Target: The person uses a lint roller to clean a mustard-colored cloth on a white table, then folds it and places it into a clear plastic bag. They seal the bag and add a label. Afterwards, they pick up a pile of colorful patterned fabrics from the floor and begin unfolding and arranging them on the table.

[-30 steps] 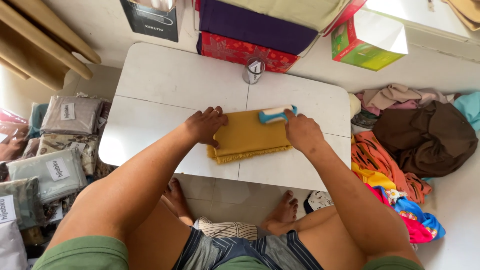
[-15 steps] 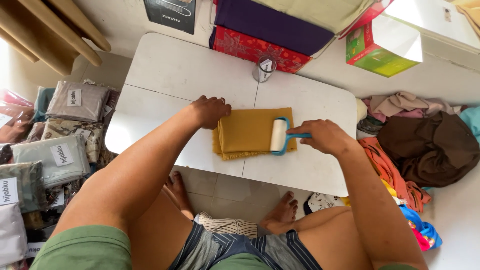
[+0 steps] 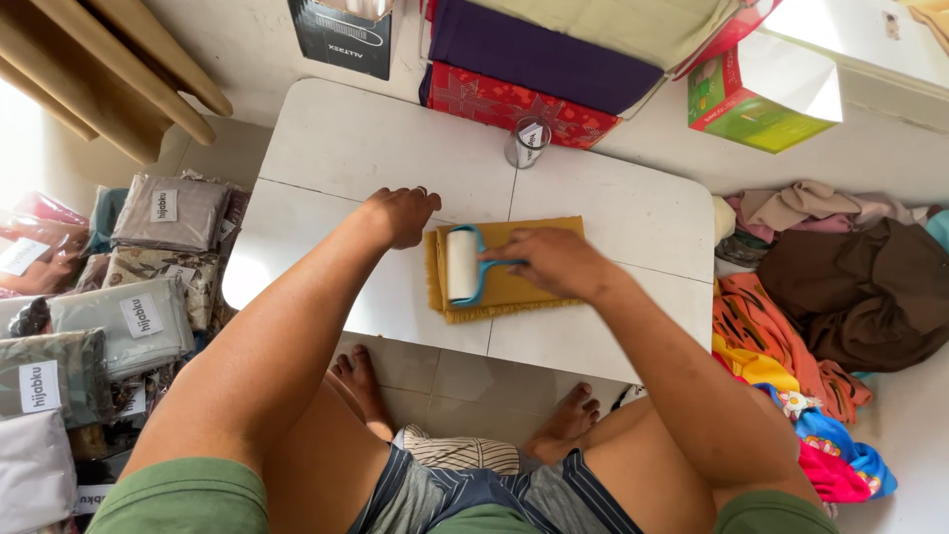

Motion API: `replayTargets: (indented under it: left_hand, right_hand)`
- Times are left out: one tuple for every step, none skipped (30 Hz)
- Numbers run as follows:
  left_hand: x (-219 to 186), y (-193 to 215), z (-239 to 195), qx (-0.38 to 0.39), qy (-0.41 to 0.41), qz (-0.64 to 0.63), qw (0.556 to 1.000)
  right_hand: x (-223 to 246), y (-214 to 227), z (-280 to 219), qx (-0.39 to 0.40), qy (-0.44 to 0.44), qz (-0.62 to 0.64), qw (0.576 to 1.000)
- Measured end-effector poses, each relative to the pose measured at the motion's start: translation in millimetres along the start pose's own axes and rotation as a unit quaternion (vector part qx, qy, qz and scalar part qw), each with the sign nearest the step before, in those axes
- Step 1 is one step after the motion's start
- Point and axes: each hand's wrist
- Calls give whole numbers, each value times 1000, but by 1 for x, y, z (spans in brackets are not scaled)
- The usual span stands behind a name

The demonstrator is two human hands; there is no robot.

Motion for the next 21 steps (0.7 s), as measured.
replayTargets:
  left_hand:
    - [0,2,0,-1,1,-2,1000]
    - [0,3,-1,-4,4,-2,1000]
    - [0,3,-1,-6,7,-2,1000]
    - [0,2,-3,-6,7,-4,1000]
    - [0,2,-4,-7,9,-8,1000]
    - [0,4,-4,-9,10,-9,1000]
    - [-1,2,-2,-9,9,-8,1000]
    - [-1,1,-1,-5,9,-8,1000]
    - [-1,-1,0,-2,10,-9,1000]
    - [-1,-1,1,-2,10,-7,1000]
    - [-1,-2,2,6,8,-6,1000]
    - [0,-3,2,14,8,-7,1000]
    - [0,-1,1,15,9,-5,1000]
    - [0,-1,1,15,7,-10,1000]
    - [-1,0,2,15,5,-15,1000]
    - [-2,2,-2,14,1,-14,1000]
    - [-3,4,-6,18,-1,-17,1000]
    - [-5,10,-6,17,-6,-20,1000]
    - [-5,10,-9,12,-12,-17,1000]
    - [-6,13,-7,16,-10,-35,999]
    - [-7,17,-6,21,-9,-53,998]
  right_hand:
    - [-6,10,-7,1,1,-2,1000]
    - [-13,19,-14,6,-31,-19,999]
    - [-19,29,-22,9,-64,-36,997]
    - [-29,23,-19,11,-63,-37,997]
    - [-40,16,-17,16,-72,-59,996]
    - [-51,10,-16,19,-83,-80,993]
    - [-47,7,-10,18,-85,-79,993]
    - [-43,4,-3,13,-65,-51,997]
    - [-39,2,3,7,-45,-22,999]
    - [-29,1,10,5,-45,-21,999]
    - [-18,0,16,1,-30,23,999]
    - [-7,-1,24,-3,-13,68,998]
    - [-5,-1,24,-4,-11,69,998]
    - [-4,-3,23,-13,3,81,997]
    - [-2,-4,22,-21,18,94,995]
    - [-8,6,13,-23,15,94,995]
    - [-14,16,3,-42,7,70,997]
    - [-22,28,-8,-65,-3,43,997]
    - [-30,44,-24,-68,-9,40,997]
    - [-39,60,-42,-149,-21,105,983]
    - [-47,76,-60,-229,-31,168,958]
Point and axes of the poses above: each hand's wrist, its own z-axis towards the middle knuckle, its own y-axis out of the back of the hand, x = y × z, and after that the axes turned 9 degrees about -z, right-handed
